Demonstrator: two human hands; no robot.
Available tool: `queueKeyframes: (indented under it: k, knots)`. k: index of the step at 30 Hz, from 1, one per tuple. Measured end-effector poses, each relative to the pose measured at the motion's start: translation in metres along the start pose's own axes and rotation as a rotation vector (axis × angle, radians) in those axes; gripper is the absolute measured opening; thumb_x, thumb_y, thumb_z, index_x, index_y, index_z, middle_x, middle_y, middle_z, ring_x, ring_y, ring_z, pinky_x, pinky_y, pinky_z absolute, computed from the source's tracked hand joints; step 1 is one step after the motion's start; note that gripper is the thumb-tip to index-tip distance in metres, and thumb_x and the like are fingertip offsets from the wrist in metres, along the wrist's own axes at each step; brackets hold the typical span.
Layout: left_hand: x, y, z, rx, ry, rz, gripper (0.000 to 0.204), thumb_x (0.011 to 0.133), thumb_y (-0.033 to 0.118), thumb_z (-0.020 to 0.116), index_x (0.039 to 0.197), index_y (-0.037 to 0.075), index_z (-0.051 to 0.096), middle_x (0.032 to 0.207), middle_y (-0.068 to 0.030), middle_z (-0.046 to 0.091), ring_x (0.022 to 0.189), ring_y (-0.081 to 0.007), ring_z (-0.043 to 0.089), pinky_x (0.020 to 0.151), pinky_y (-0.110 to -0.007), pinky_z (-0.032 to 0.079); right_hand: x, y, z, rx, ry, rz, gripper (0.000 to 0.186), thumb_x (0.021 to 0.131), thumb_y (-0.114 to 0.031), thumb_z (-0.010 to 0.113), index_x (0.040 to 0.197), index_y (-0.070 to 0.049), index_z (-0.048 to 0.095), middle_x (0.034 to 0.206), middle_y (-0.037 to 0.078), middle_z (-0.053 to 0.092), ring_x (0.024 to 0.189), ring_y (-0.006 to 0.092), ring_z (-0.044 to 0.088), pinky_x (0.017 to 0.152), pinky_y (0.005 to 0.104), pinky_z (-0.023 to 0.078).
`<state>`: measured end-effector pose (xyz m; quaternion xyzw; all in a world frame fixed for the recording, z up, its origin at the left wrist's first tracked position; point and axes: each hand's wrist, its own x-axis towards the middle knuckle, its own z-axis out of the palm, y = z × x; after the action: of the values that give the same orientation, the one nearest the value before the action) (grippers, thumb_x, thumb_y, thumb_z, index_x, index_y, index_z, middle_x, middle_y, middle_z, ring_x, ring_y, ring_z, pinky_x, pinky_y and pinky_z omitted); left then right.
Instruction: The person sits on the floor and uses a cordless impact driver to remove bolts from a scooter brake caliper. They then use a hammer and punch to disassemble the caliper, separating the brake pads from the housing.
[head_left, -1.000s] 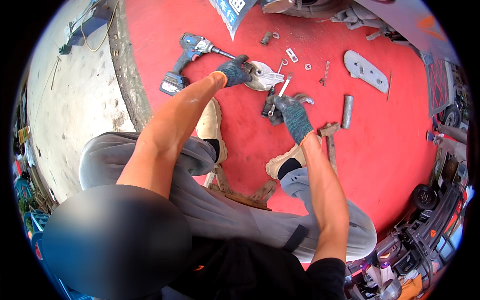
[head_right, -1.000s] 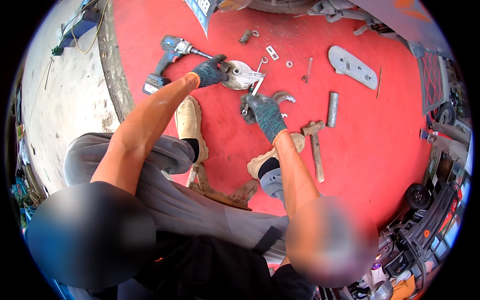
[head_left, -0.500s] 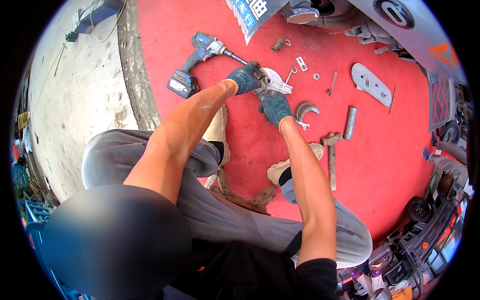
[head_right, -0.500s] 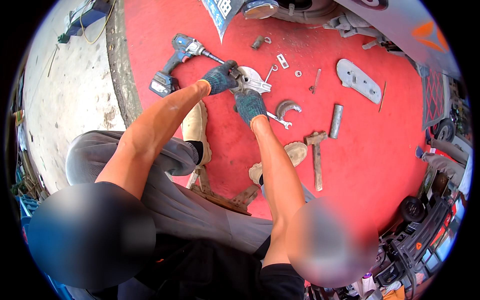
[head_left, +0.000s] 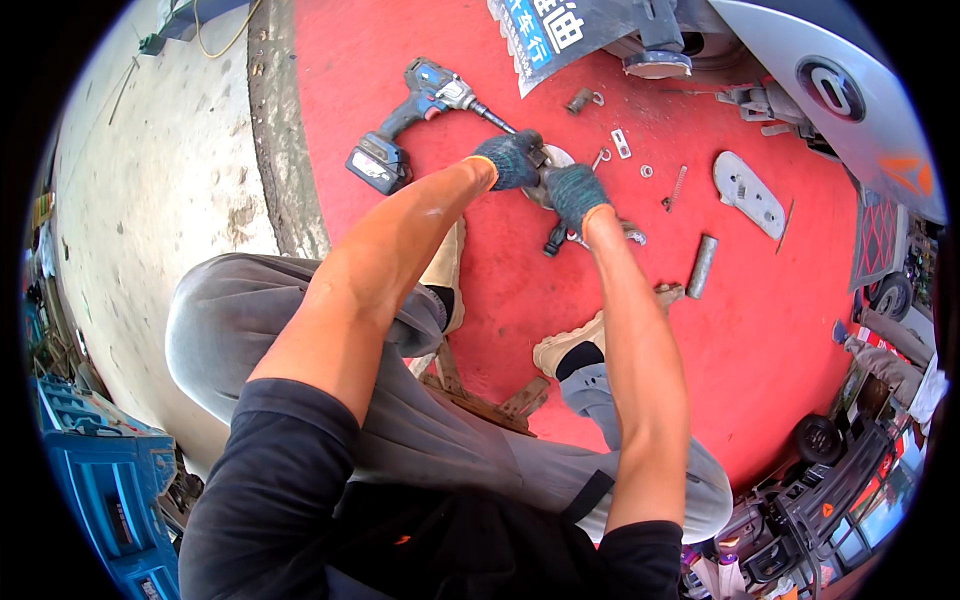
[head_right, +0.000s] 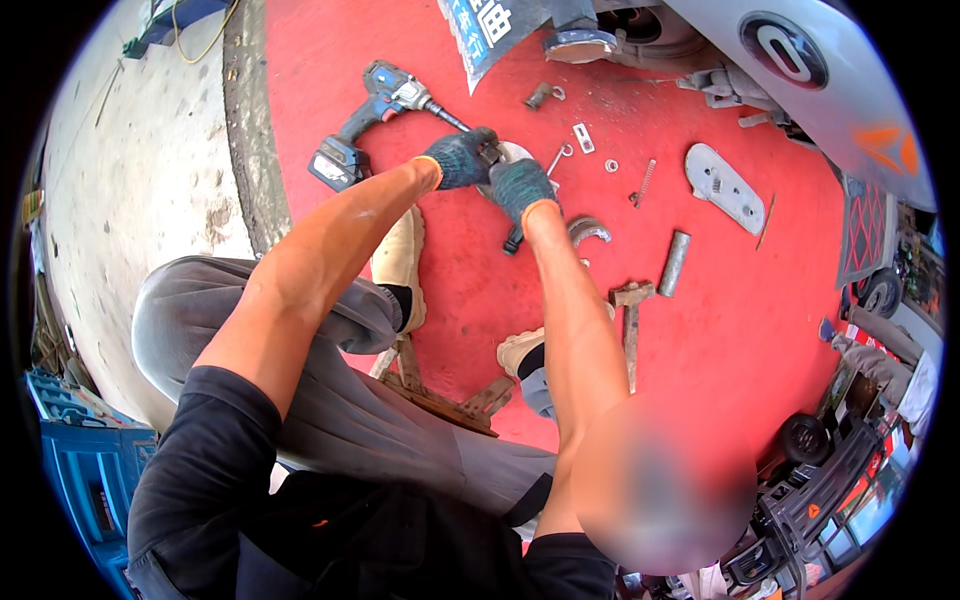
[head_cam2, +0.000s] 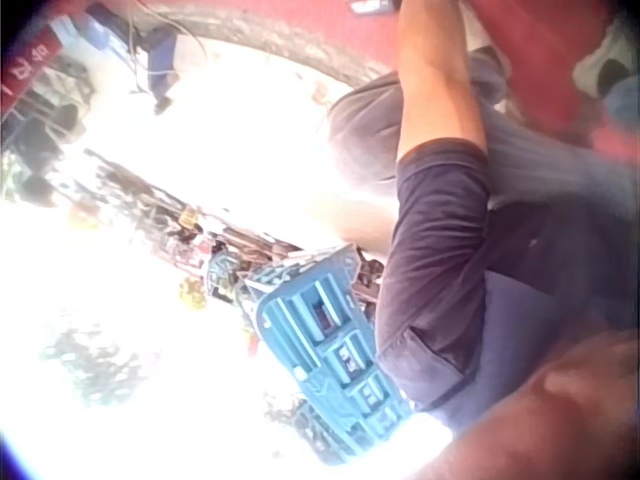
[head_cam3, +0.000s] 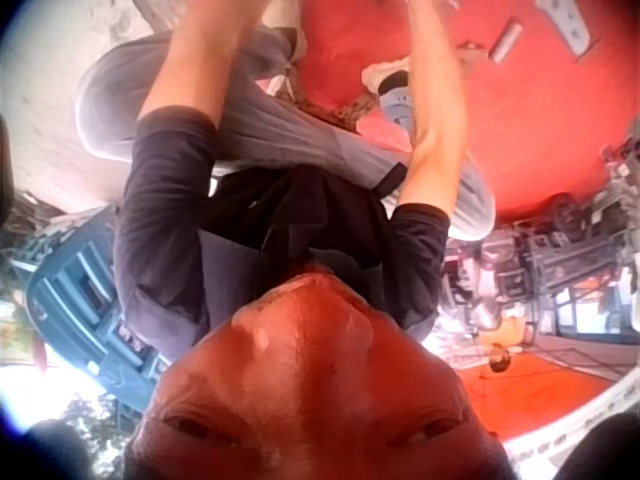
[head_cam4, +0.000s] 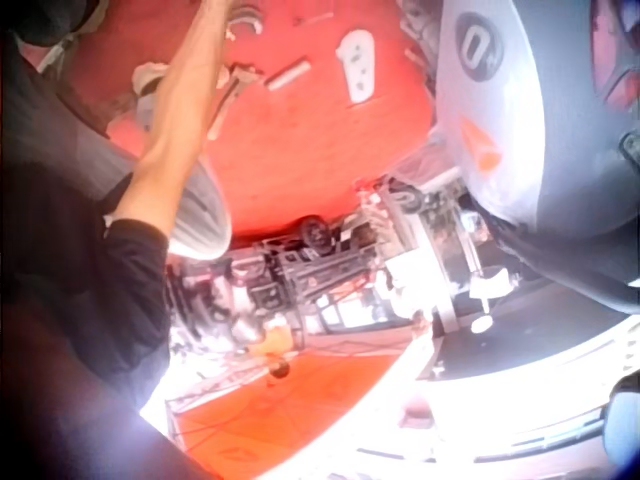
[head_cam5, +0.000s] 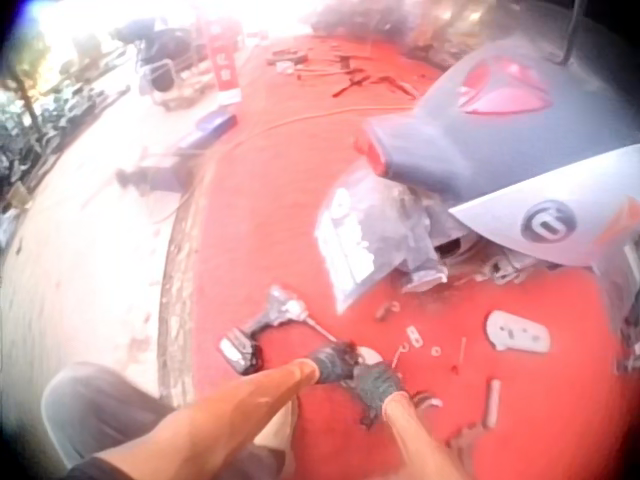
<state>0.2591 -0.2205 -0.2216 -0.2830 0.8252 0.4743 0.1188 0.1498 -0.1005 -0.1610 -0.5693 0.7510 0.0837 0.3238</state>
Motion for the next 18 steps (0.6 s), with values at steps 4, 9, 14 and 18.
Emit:
queueKeyframes:
  k: [4,9,14,18]
  knots:
    - [0.002,-0.019,0.004,0.033,-0.004,0.061,0.044,0.097,0.040,0.062,0.130,0.011,0.063,0.120,-0.0199,0.072,0.114,-0.0394,0.068,0.096,-0.045,0.054,0.011,-0.011,0.042,0.365,0.239,0.218,0.028,0.091,-0.022,0.062,0.115,-0.009,0.071,0.106,0.023,0.074,0.103,0.0409,0.072,0.087,0.0471,0.058]
    - [0.006,-0.016,0.007,0.016,0.002,0.145,0.043,0.094,0.033,0.068,0.129,0.009,0.064,0.117,-0.0202,0.073,0.111,-0.0374,0.070,0.095,-0.044,0.054,0.014,0.001,0.030,0.462,0.271,0.145,0.028,0.093,-0.021,0.054,0.111,-0.010,0.073,0.101,0.023,0.075,0.099,0.0414,0.073,0.084,0.0492,0.058]
    - [0.014,-0.015,0.004,-0.007,-0.059,0.090,0.047,0.089,0.028,0.073,0.130,0.007,0.063,0.117,-0.0199,0.073,0.112,-0.0353,0.070,0.095,-0.041,0.054,0.004,-0.029,0.025,-0.144,0.055,0.142,0.028,0.095,-0.026,0.058,0.100,-0.004,0.073,0.100,0.026,0.073,0.100,0.0438,0.072,0.086,0.0509,0.057]
    - [0.015,-0.012,-0.014,0.009,-0.121,0.086,0.063,0.086,0.033,0.074,0.138,0.003,0.058,0.121,-0.0201,0.072,0.117,-0.0357,0.068,0.098,-0.040,0.054,-0.024,-0.070,0.013,0.392,0.269,0.525,0.034,0.099,-0.021,0.050,0.099,-0.003,0.078,0.103,0.023,0.076,0.096,0.0402,0.075,0.082,0.0523,0.060]
